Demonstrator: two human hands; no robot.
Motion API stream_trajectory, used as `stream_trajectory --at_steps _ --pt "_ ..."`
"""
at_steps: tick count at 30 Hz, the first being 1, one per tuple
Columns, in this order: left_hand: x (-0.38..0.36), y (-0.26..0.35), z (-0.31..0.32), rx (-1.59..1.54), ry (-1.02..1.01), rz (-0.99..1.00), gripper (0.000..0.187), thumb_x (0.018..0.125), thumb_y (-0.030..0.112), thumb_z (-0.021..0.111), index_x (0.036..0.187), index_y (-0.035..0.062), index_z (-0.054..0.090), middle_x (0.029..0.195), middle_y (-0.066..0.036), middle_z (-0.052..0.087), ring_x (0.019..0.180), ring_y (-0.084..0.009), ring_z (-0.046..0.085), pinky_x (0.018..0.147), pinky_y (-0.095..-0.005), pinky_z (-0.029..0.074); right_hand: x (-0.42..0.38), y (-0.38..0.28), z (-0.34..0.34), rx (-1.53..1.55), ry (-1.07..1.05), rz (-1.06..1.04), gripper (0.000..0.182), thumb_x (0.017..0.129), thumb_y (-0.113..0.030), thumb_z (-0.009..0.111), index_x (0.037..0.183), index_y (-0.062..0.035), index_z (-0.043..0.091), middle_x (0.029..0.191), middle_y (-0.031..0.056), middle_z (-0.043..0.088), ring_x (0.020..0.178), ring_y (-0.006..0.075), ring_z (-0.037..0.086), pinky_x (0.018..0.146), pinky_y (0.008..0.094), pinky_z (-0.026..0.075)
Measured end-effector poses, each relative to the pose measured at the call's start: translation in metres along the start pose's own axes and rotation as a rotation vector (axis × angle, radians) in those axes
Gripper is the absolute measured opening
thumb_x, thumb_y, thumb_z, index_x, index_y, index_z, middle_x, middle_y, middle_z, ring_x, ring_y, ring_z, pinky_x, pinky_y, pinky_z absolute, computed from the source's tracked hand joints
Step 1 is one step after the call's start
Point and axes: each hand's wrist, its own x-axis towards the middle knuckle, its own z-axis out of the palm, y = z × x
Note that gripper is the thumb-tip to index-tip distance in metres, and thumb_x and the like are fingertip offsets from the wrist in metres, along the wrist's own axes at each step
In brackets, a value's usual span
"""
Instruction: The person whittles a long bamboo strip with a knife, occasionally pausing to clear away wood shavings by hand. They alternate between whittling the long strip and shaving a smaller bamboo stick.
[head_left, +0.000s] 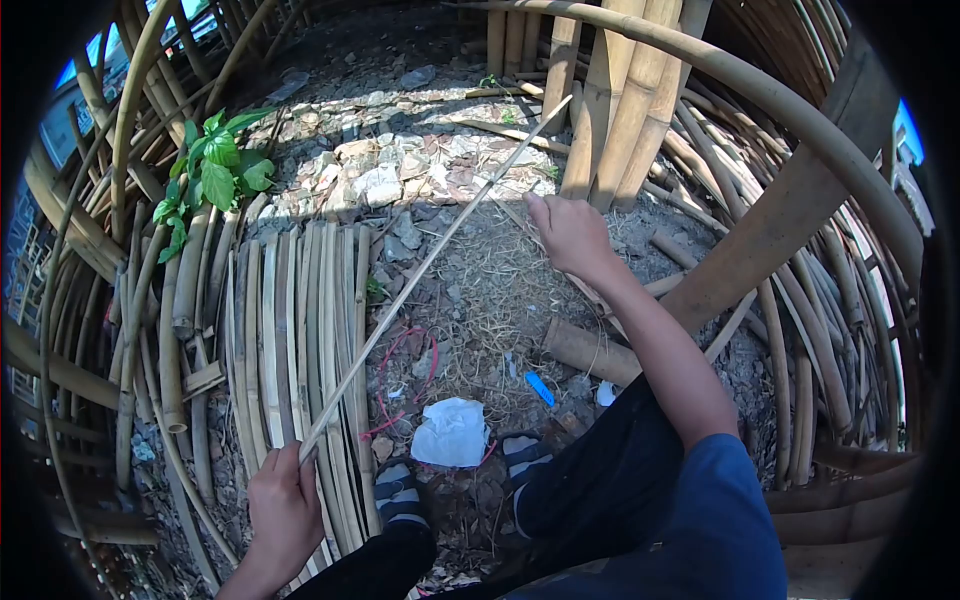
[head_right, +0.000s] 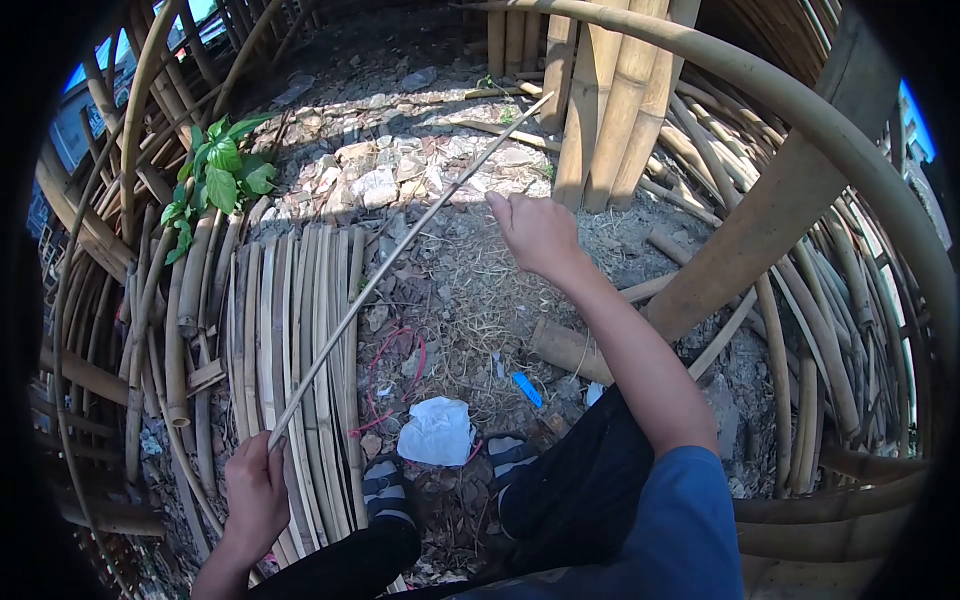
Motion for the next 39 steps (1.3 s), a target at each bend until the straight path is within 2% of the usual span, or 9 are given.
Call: stream_trajectory --at_steps 10,12,15,19,25,28,31,35,39 --pt "-0.001 0.002 0.005 0.027 -0.084 -0.037 0.007 0.093 0.001 0.057 0.094 -0.0059 0.059 0.075 -0.026 0.056 0.067 -0.0468 0.057 0.06 -0.0536 0.043 -0.052 -0.051 0.0 0.066 -0.046 -0.25 0.06 0.102 -0.052 0.041 0.079 -0.002 0.065 0.069 0.0229 0.066 0.064 0.0416 0.066 0.063 0.053 0.051" --pt "-0.003 0.004 0.001 0.025 -0.062 -0.031 0.007 0.093 0.001 0.057 0.093 -0.0055 0.058 0.075 -0.026 0.056 0.066 -0.0467 0.057 0.06 -0.0536 0.043 -0.054 -0.045 0.007 0.051 0.076 -0.284 0.055 0.103 -0.049 0.042 0.081 -0.003 0.062 0.07 0.0223 0.065 0.066 0.043 0.065 0.063 0.054 0.049" --pt "-0.006 0.001 0.002 -0.001 -0.043 0.008 0.007 0.093 0.001 0.057 0.093 -0.0056 0.058 0.075 -0.026 0.056 0.066 -0.0464 0.057 0.06 -0.0534 0.043 0.002 0.011 -0.004 -0.097 0.011 -0.012 0.053 0.102 -0.049 0.043 0.082 -0.0032 0.062 0.07 0.0213 0.065 0.065 0.0421 0.065 0.061 0.0535 0.049" --pt "-0.002 -0.002 0.006 0.026 -0.074 -0.054 0.008 0.093 0.002 0.058 0.091 -0.0056 0.059 0.074 -0.026 0.056 0.066 -0.0463 0.057 0.06 -0.0533 0.043 -0.031 -0.015 0.021 -0.051 0.056 0.045 0.053 0.102 -0.05 0.044 0.084 -0.0032 0.061 0.069 0.0208 0.065 0.062 0.0408 0.065 0.059 0.0523 0.049" --pt "-0.002 -0.002 0.003 0.003 -0.047 -0.045 0.007 0.093 0.001 0.057 0.092 -0.0059 0.059 0.074 -0.026 0.056 0.066 -0.0464 0.057 0.059 -0.053 0.042 -0.042 -0.023 0.026 0.009 0.126 -0.376 0.052 0.102 -0.049 0.044 0.084 -0.0038 0.061 0.068 0.0191 0.064 0.06 0.0402 0.064 0.057 0.0514 0.049" --pt "-0.01 -0.004 0.003 0.005 -0.053 -0.013 0.006 0.093 0.0 0.057 0.093 -0.0057 0.059 0.075 -0.026 0.056 0.066 -0.0464 0.057 0.059 -0.0533 0.042 0.002 0.02 0.009 -0.123 0.057 -0.088 0.049 0.102 -0.047 0.045 0.083 -0.0044 0.06 0.068 0.0187 0.064 0.059 0.0396 0.064 0.055 0.0505 0.048" --pt "-0.003 -0.003 0.006 0.02 -0.065 -0.023 0.006 0.092 0.0 0.057 0.094 -0.0053 0.059 0.075 -0.025 0.056 0.066 -0.0463 0.057 0.059 -0.0534 0.042 -0.026 -0.014 0.022 -0.006 0.124 -0.103 0.05 0.102 -0.048 0.046 0.079 -0.0054 0.058 0.066 0.018 0.063 0.058 0.0393 0.063 0.053 0.0496 0.048" --pt "-0.004 -0.002 0.006 0.04 -0.052 -0.014 0.007 0.092 0.001 0.058 0.096 -0.0051 0.06 0.075 -0.025 0.056 0.066 -0.0458 0.057 0.059 -0.0532 0.043 -0.048 -0.032 0.012 0.009 0.117 -0.418 0.053 0.102 -0.049 0.044 0.079 -0.005 0.061 0.066 0.0196 0.064 0.062 0.0402 0.065 0.057 0.0507 0.049" --pt "-0.007 0.005 0.0 0.007 -0.021 0.008 0.007 0.092 0.001 0.058 0.096 -0.0052 0.06 0.075 -0.025 0.056 0.066 -0.046 0.058 0.059 -0.053 0.043 -0.006 0.023 0.015 -0.105 0.145 -0.034 0.052 0.102 -0.049 0.044 0.081 -0.0045 0.06 0.068 0.02 0.065 0.062 0.0405 0.065 0.057 0.0509 0.049"
